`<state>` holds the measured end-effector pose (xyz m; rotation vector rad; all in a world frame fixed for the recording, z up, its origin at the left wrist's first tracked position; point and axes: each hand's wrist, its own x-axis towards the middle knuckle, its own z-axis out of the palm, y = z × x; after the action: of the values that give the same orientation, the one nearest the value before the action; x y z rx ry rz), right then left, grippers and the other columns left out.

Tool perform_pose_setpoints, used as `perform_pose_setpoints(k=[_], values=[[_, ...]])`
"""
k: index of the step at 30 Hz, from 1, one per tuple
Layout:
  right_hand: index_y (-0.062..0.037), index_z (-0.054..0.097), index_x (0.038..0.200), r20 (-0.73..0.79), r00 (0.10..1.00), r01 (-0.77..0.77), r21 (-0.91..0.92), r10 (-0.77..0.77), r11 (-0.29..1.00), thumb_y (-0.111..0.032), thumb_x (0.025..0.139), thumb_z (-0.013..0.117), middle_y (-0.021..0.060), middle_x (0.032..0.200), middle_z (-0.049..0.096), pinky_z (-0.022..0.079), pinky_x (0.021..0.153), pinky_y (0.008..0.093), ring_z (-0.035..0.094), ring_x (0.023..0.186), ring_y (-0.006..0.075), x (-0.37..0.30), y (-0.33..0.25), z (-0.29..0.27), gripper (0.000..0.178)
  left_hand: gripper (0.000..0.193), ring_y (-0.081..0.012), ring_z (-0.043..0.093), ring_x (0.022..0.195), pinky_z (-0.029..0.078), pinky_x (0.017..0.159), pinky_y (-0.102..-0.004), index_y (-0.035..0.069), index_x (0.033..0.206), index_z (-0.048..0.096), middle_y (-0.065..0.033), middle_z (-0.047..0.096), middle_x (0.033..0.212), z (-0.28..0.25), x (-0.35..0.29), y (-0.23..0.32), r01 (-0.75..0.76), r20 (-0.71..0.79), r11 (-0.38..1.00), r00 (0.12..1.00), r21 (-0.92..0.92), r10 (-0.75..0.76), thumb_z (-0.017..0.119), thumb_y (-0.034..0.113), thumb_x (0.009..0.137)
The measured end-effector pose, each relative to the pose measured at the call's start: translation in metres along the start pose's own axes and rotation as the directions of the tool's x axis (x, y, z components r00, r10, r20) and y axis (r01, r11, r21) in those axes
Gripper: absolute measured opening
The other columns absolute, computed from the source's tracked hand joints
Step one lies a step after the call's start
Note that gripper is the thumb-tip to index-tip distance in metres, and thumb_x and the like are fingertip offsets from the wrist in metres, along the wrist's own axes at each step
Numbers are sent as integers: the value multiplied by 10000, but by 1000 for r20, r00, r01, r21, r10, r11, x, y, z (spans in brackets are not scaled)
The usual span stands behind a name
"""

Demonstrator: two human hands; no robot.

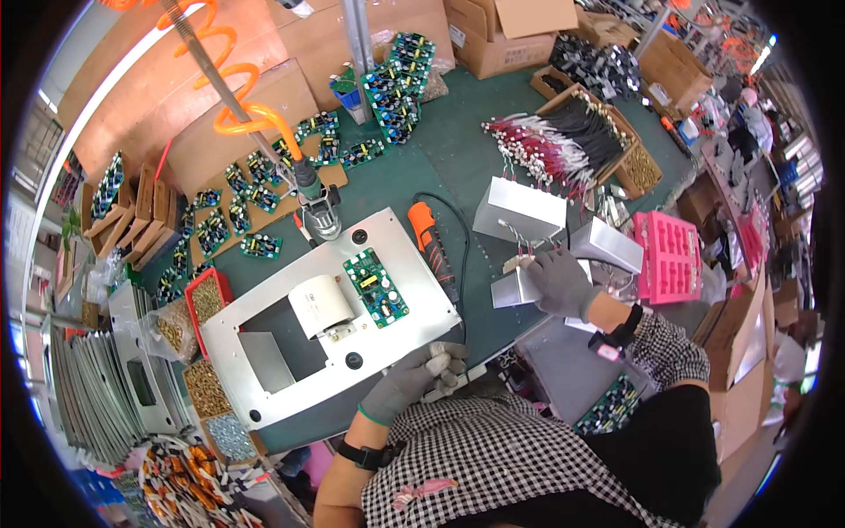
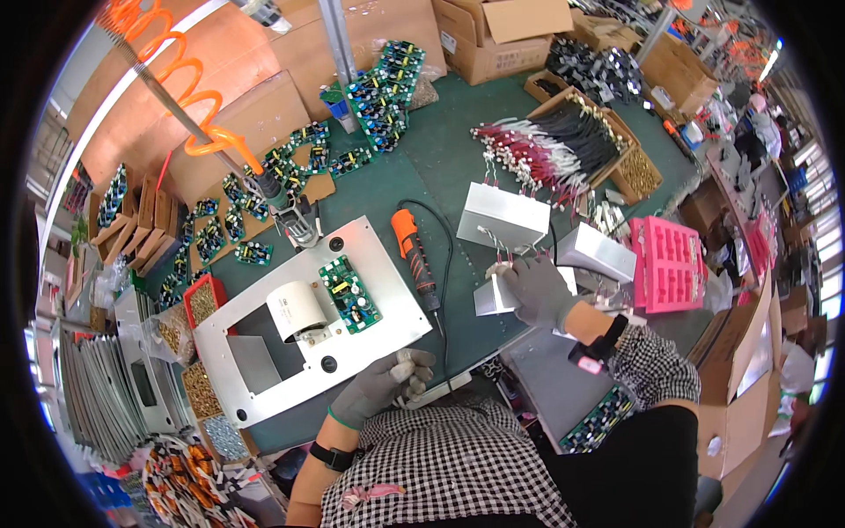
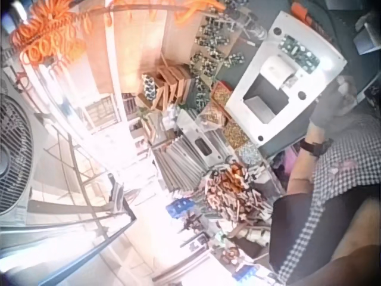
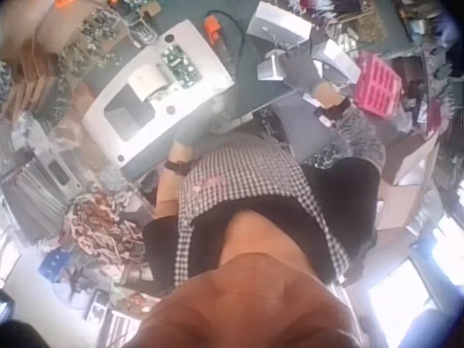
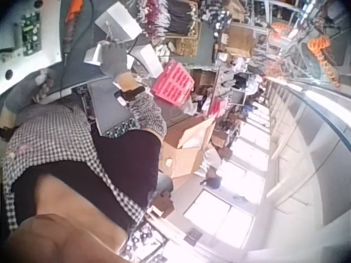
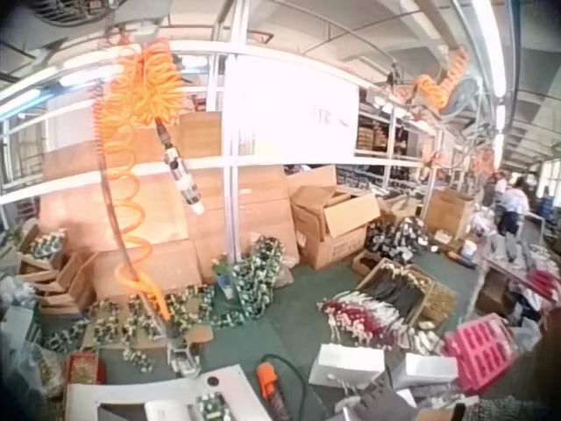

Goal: Assembling electronic components into a metal chassis using screwdrivers and placing the finished assembly on a storage rack.

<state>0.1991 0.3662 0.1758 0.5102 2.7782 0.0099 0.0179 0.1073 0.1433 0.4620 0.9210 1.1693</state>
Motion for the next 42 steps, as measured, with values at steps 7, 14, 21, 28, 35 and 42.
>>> perform_pose_setpoints(k=[7,14,21,28,35,42], values=[[-38,471,1142,-370,921,88,499,120,862,-164,597,734,147,993,540,438,896,435,553,942,321,-67,-2,-74,618,744,-180,561,997,491,818,-312,-6,1346,334,-134,543,1182,23,15,-9,140,58,987,989,-84,-135,369,591,903],[-128,521,1000,-652,458,636,-234,-604,735,-139,688,692,73,985,536,442,915,461,582,933,243,-83,-82,-135,357,759,-238,514,1132,476,893,-378,42,1346,363,-161,473,1296,32,-3,8,-505,78,852,863,135,499,490,587,833],[-160,511,1063,-545,21,849,-433,-838,303,-205,798,572,33,1044,528,382,1003,442,509,1098,203,-34,-201,-89,275,952,-294,538,1106,484,924,-409,-8,1352,319,-168,484,1279,-9,-163,-60,-599,-379,621,801,-505,464,782,336,595],[-122,537,1114,-483,350,864,-165,-803,476,-135,719,588,59,1185,522,294,1065,443,447,1202,232,-5,-276,-61,398,966,-331,451,1220,402,1012,-466,13,1398,235,-186,391,1368,-7,-263,-184,-736,-655,537,649,-412,387,730,307,622],[-92,453,1223,-263,612,788,130,-746,601,-193,763,605,107,1187,509,330,1008,430,467,1159,275,75,-297,-79,495,885,-328,403,1255,343,1053,-452,23,1397,223,-169,390,1359,-45,-197,-210,-872,-723,337,484,-355,492,700,284,699],[-90,535,1032,-97,603,726,-343,-791,596,-237,778,597,89,870,589,395,875,396,572,911,249,65,-247,-54,301,889,-310,386,1263,324,1064,-447,26,1397,219,-156,373,1365,-69,-177,-191,-877,-747,278,479,-391,461,710,294,705]])
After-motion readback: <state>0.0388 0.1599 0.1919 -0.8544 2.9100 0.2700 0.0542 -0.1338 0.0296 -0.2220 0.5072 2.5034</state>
